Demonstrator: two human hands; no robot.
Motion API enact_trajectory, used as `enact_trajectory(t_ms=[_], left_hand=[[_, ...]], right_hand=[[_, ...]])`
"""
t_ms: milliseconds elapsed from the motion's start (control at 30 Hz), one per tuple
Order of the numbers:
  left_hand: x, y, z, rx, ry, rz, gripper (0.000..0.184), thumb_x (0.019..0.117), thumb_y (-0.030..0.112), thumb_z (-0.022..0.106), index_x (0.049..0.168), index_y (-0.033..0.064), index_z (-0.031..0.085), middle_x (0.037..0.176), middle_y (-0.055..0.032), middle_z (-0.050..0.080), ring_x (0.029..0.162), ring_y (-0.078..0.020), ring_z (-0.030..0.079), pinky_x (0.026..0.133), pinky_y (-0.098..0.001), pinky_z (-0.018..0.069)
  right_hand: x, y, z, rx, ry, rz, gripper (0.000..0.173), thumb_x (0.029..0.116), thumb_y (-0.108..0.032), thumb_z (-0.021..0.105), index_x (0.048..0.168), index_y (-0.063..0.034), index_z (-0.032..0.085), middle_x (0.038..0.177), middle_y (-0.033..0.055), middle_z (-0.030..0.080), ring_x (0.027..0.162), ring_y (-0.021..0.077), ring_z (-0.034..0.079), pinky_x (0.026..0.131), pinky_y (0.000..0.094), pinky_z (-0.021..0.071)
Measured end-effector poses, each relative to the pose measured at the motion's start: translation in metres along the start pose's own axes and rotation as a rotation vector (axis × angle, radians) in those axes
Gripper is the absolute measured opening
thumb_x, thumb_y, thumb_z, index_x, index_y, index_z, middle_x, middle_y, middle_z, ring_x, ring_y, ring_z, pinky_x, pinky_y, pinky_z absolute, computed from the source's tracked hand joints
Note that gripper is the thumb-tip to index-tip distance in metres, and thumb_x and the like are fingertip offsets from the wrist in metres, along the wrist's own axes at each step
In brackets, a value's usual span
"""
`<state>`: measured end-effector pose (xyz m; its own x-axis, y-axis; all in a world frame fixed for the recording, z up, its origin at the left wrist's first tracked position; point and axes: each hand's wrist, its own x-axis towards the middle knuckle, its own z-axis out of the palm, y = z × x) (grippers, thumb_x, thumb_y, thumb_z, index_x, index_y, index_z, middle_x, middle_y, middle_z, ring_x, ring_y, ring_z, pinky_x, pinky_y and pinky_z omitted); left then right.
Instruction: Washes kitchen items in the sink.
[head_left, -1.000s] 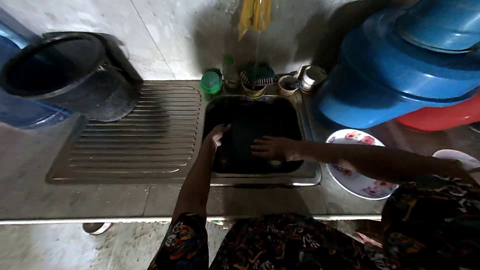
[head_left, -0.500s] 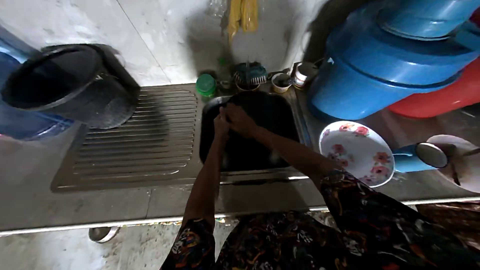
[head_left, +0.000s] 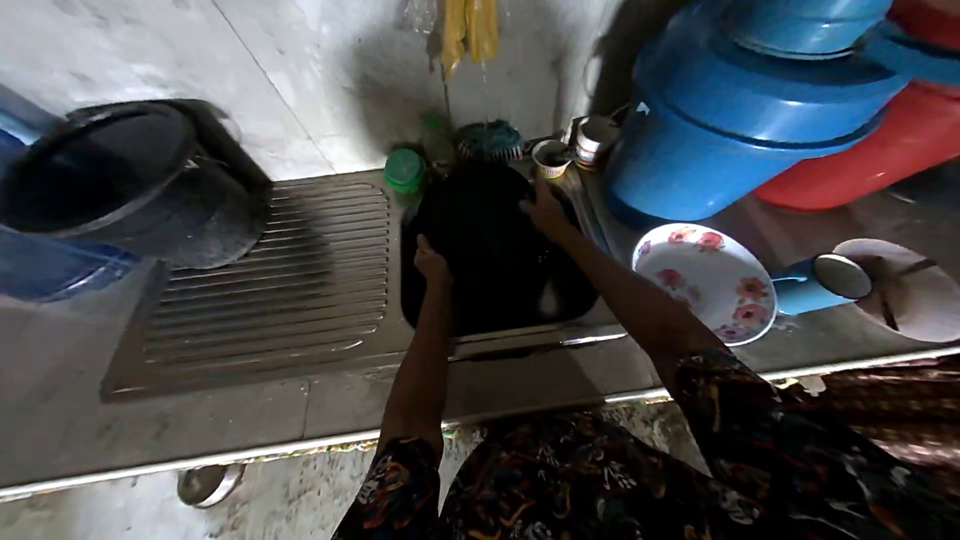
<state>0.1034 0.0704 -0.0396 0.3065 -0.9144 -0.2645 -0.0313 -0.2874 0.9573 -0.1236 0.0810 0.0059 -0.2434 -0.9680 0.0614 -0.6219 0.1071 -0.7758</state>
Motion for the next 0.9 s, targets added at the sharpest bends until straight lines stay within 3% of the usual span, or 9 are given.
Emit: enact_trajectory(t_ms=[67, 133, 233, 333, 400, 567, 733, 833, 900], left_hand=[[-0.002, -0.010, 0.012, -0.068, -0.065, -0.098, 0.064, 0.1117, 0.048, 0.030, 0.148, -0.0027, 0.046, 0.149, -0.0265, 0.048, 0.137, -0.0370, 0.048, 0.112, -0.0564, 0.0404], [-0.001, -0.017, 0.021, -0.135, -0.165, -0.194, 0.063, 0.1101, 0.046, 0.041, 0.154, 0.0000, 0.036, 0.152, -0.0265, 0.045, 0.137, -0.0391, 0.048, 0.109, -0.0586, 0.0436], [0.008, -0.021, 0.029, -0.287, -0.306, -0.283, 0.058, 0.1088, 0.035, 0.050, 0.154, 0.0019, 0.035, 0.152, -0.0235, 0.046, 0.133, -0.0359, 0.053, 0.107, -0.0534, 0.0480], [0.022, -0.024, 0.034, -0.395, -0.407, -0.321, 0.045, 0.1081, 0.019, 0.051, 0.147, 0.0009, 0.038, 0.132, -0.0215, 0.056, 0.100, -0.0266, 0.066, 0.084, -0.0404, 0.0590], [0.025, -0.019, 0.034, -0.438, -0.446, -0.338, 0.041, 0.1080, 0.017, 0.050, 0.145, -0.0004, 0.042, 0.124, -0.0194, 0.061, 0.094, -0.0220, 0.068, 0.081, -0.0356, 0.0595], [0.034, -0.002, 0.034, -0.405, -0.474, -0.227, 0.046, 0.1054, 0.011, 0.055, 0.148, 0.0004, 0.039, 0.136, -0.0202, 0.058, 0.111, -0.0241, 0.067, 0.092, -0.0368, 0.0582], [0.041, 0.021, 0.052, -0.522, -0.528, -0.175, 0.047, 0.1065, 0.004, 0.049, 0.150, -0.0023, 0.033, 0.142, -0.0238, 0.050, 0.116, -0.0281, 0.065, 0.093, -0.0379, 0.0593], [0.030, 0.032, 0.067, -0.578, -0.599, -0.192, 0.044, 0.1097, 0.011, 0.045, 0.150, -0.0014, 0.035, 0.150, -0.0199, 0.047, 0.128, -0.0235, 0.060, 0.103, -0.0321, 0.0536], [0.027, 0.039, 0.085, -0.691, -0.559, -0.321, 0.043, 0.1088, 0.010, 0.046, 0.149, -0.0019, 0.035, 0.148, -0.0219, 0.047, 0.124, -0.0264, 0.062, 0.099, -0.0336, 0.0560]], right_hand=[[0.017, -0.023, -0.013, 0.079, -0.045, 0.039, 0.054, 0.1027, -0.014, 0.059, 0.152, 0.0011, 0.043, 0.148, 0.0291, 0.050, 0.134, 0.0408, 0.052, 0.111, 0.0558, 0.0430], [0.043, -0.038, -0.022, -0.001, -0.065, -0.083, 0.048, 0.1007, -0.011, 0.061, 0.144, 0.0050, 0.051, 0.144, 0.0294, 0.053, 0.137, 0.0409, 0.050, 0.115, 0.0551, 0.0385], [0.077, -0.072, -0.033, -0.160, -0.120, -0.303, 0.043, 0.0981, -0.010, 0.065, 0.139, 0.0007, 0.060, 0.140, 0.0262, 0.059, 0.135, 0.0393, 0.053, 0.115, 0.0531, 0.0397], [0.099, -0.114, -0.041, -0.240, -0.198, -0.445, 0.035, 0.0948, -0.006, 0.069, 0.129, -0.0007, 0.068, 0.132, 0.0230, 0.065, 0.129, 0.0356, 0.059, 0.113, 0.0497, 0.0427], [0.111, -0.133, -0.043, -0.260, -0.214, -0.555, 0.029, 0.0910, -0.001, 0.071, 0.119, 0.0021, 0.072, 0.126, 0.0232, 0.067, 0.123, 0.0356, 0.061, 0.110, 0.0495, 0.0439], [0.141, -0.143, -0.040, -0.151, -0.154, -0.765, 0.027, 0.0858, -0.008, 0.078, 0.110, 0.0023, 0.074, 0.115, 0.0197, 0.071, 0.112, 0.0299, 0.066, 0.104, 0.0447, 0.0500], [0.139, -0.140, -0.065, 0.021, -0.279, -0.625, 0.030, 0.0933, -0.018, 0.074, 0.117, 0.0005, 0.071, 0.118, 0.0150, 0.070, 0.109, 0.0182, 0.066, 0.100, 0.0368, 0.0522], [0.129, -0.130, -0.082, 0.080, -0.358, -0.497, 0.043, 0.0951, -0.008, 0.069, 0.137, -0.0042, 0.062, 0.134, 0.0131, 0.064, 0.120, 0.0161, 0.063, 0.105, 0.0353, 0.0521], [0.121, -0.121, -0.090, 0.023, -0.313, -0.527, 0.046, 0.0980, -0.002, 0.061, 0.144, -0.0031, 0.055, 0.139, 0.0152, 0.061, 0.125, 0.0181, 0.061, 0.108, 0.0354, 0.0491]])
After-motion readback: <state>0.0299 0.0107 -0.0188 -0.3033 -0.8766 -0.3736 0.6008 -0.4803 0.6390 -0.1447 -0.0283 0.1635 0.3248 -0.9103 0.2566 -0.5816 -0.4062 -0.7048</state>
